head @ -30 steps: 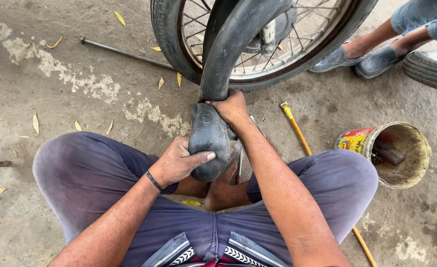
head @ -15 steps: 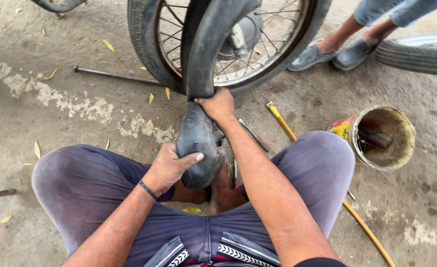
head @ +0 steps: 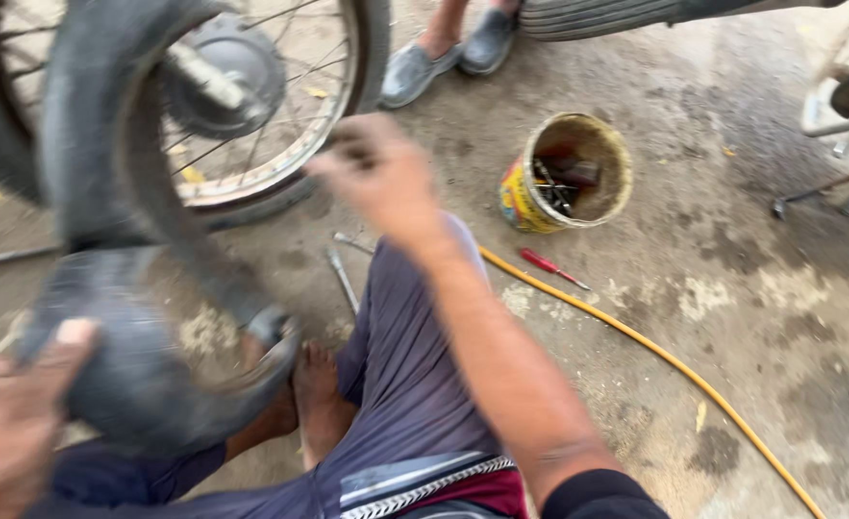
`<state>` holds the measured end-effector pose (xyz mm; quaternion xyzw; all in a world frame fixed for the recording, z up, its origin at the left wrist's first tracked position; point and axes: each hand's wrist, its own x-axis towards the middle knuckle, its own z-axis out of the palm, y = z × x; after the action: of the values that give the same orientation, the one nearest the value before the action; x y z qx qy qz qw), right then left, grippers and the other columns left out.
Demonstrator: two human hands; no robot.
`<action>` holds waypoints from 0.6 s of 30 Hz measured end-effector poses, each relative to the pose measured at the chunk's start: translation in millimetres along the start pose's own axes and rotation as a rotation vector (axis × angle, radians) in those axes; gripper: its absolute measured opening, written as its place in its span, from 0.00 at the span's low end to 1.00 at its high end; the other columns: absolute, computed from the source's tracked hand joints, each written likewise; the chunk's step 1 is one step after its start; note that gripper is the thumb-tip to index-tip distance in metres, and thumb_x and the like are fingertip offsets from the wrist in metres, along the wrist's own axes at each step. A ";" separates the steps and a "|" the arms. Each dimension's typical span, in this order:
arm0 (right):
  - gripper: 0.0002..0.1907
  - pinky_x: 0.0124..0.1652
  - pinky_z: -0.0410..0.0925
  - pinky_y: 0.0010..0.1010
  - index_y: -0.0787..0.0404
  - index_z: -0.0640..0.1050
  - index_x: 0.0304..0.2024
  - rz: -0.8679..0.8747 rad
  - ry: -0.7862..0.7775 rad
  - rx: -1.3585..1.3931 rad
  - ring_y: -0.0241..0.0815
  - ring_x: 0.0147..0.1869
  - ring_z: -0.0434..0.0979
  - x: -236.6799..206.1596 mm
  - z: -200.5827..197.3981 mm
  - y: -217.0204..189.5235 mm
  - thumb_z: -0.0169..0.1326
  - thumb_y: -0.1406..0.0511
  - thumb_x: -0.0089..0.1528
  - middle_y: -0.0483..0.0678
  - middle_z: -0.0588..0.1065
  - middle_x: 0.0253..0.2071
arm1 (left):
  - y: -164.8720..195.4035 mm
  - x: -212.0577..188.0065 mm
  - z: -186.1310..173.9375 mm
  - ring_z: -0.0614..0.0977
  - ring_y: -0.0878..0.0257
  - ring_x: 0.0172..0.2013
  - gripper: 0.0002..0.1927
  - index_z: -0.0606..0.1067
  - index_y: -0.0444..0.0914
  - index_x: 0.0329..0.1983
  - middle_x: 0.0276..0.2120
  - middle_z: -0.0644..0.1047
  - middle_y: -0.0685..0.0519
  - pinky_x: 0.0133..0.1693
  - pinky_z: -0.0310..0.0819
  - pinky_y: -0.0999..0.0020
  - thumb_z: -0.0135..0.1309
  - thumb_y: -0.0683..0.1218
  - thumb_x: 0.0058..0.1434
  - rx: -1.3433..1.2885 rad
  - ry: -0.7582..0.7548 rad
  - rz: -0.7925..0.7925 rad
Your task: The person removes a motorcycle tire from the rim, then scrapes the inner tube with a sanding block. They apply glue to the tube, place a blue patch over the puncture, and cut the patch to size with scissors.
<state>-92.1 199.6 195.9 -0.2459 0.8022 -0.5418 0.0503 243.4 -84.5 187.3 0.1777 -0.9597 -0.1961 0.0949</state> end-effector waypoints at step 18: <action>0.18 0.48 0.71 0.52 0.57 0.77 0.52 0.466 -0.268 -0.924 0.62 0.44 0.81 -104.3 -165.0 209.9 0.54 0.66 0.58 0.62 0.79 0.39 | 36.2 85.5 66.0 0.83 0.64 0.47 0.14 0.76 0.42 0.58 0.49 0.80 0.53 0.49 0.78 0.65 0.50 0.49 0.73 -1.225 0.008 -0.900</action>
<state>-129.6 447.1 56.1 -0.1248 0.9770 -0.0705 0.1579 137.3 -63.1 152.1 0.4684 -0.5137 -0.7130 0.0909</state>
